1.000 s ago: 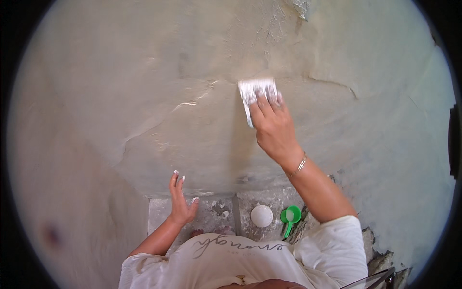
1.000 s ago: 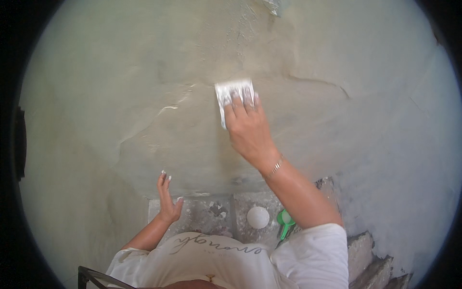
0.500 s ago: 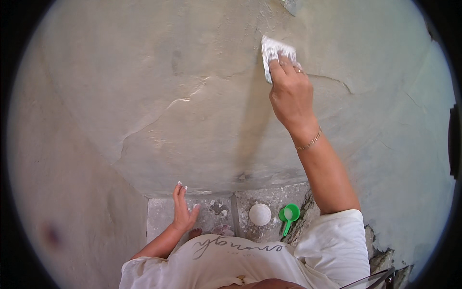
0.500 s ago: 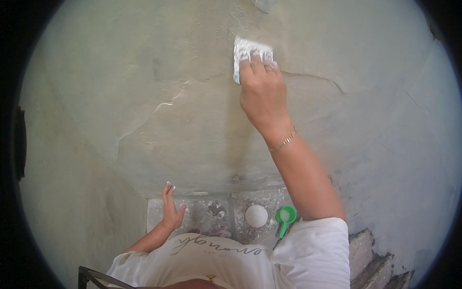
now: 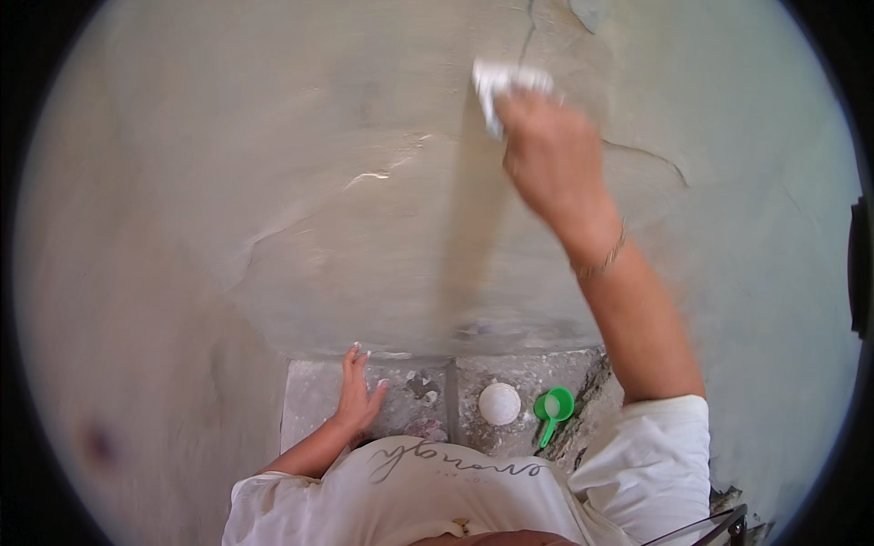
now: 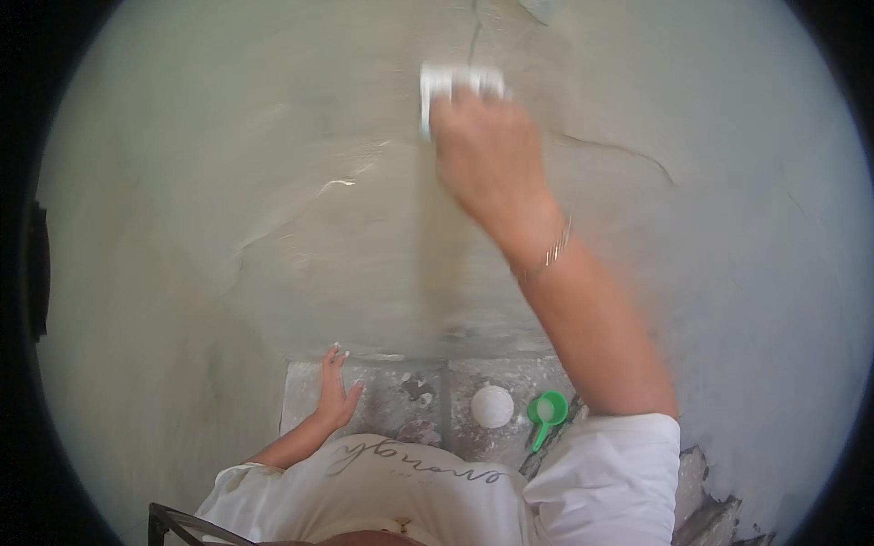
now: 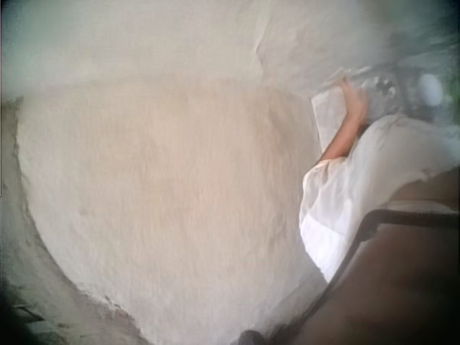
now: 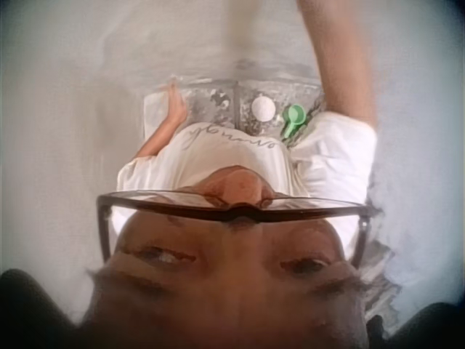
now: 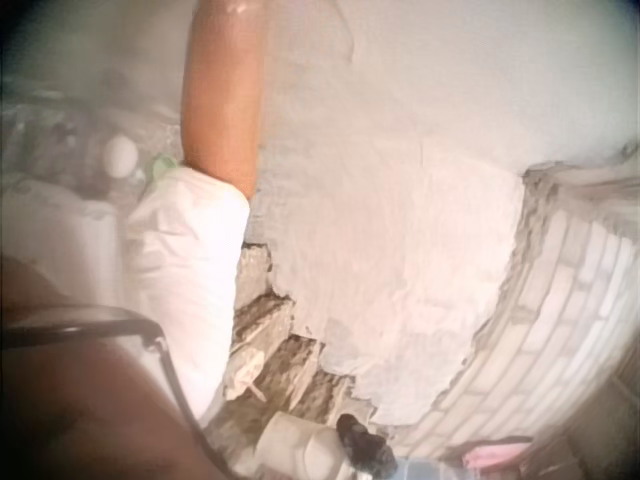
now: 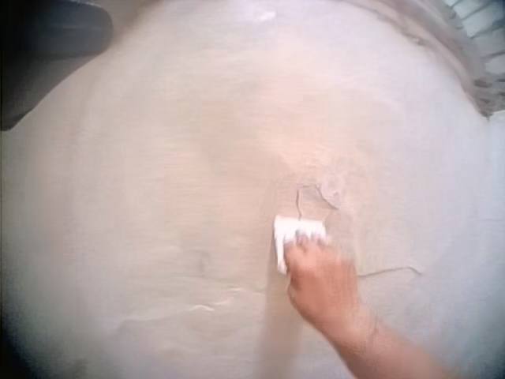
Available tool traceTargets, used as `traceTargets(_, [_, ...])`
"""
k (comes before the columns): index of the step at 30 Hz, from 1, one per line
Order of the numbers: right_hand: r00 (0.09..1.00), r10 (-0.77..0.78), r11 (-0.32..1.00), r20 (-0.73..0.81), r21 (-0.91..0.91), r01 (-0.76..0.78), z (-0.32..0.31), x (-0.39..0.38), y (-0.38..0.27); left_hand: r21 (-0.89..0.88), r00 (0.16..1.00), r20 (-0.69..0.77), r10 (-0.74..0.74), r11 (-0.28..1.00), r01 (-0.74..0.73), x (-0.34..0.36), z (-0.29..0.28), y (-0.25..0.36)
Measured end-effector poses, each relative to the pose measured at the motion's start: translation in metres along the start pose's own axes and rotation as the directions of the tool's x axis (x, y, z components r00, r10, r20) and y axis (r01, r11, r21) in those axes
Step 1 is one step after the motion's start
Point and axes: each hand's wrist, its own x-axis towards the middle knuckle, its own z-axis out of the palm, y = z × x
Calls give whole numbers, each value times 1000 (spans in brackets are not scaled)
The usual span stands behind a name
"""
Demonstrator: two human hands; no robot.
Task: The person applies wall putty to a concrete wall surface using a small plastic scraper tool, picking up putty from a plastic container and spreading it across the wall in multiple strokes.
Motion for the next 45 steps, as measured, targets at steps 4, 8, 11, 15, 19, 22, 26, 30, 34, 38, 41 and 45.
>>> traceTargets(4, [990, 33, 994, -139, 107, -18, -9, -28, -9, -39, 1000, 3, 2, 999, -2, -4, -9, 0])
traceTargets(8, [950, 49, 999, -307, -5, -53, -39, 27, 13, -3, 999, 4, -35, 999, 35, -5, -13, -14])
traceTargets(11, [912, 91, 993, -400, -34, -114, -33, 61, 13, 52, 999, 33, -12, 999, 11, -2, -8, -23])
traceTargets(15, [976, -91, 969, -196, -244, 41, 29, 19, -24, 3, 999, 37, -2, 1000, 2, -1, -16, -17])
traceTargets(19, [996, -14, 999, 84, -28, 16, 34, -68, -58, -16, 997, 16, -69, 997, 69, -3, -18, -17])
traceTargets(22, [961, 140, 909, 240, 352, -221, 1, -83, -38, -34, 989, -4, -145, 989, 145, -4, -22, -14])
traceTargets(26, [945, 12, 998, -326, 62, 8, -36, -37, 40, 7, 990, 8, -138, 990, 137, -5, -22, -7])
traceTargets(30, [898, 92, 984, -430, -98, -147, -57, 34, 75, -3, 995, 38, -97, 995, 97, -7, -17, -14])
traceTargets(34, [948, -37, 947, -315, -314, -68, -1, 14, 50, -74, 995, 73, -65, 995, 70, -5, -24, -14])
traceTargets(38, [999, -22, 1000, -32, -6, 21, 6, -55, -15, -65, 996, 71, -62, 996, 67, -5, -33, -23])
traceTargets(41, [928, 307, 768, 211, 522, -372, -32, -58, -15, -9, 996, 51, -71, 997, 71, -7, -35, -22])
traceTargets(45, [862, 489, 659, 132, 591, -464, -63, 1, 8, -43, 995, 25, -92, 995, 93, -8, -43, -38])
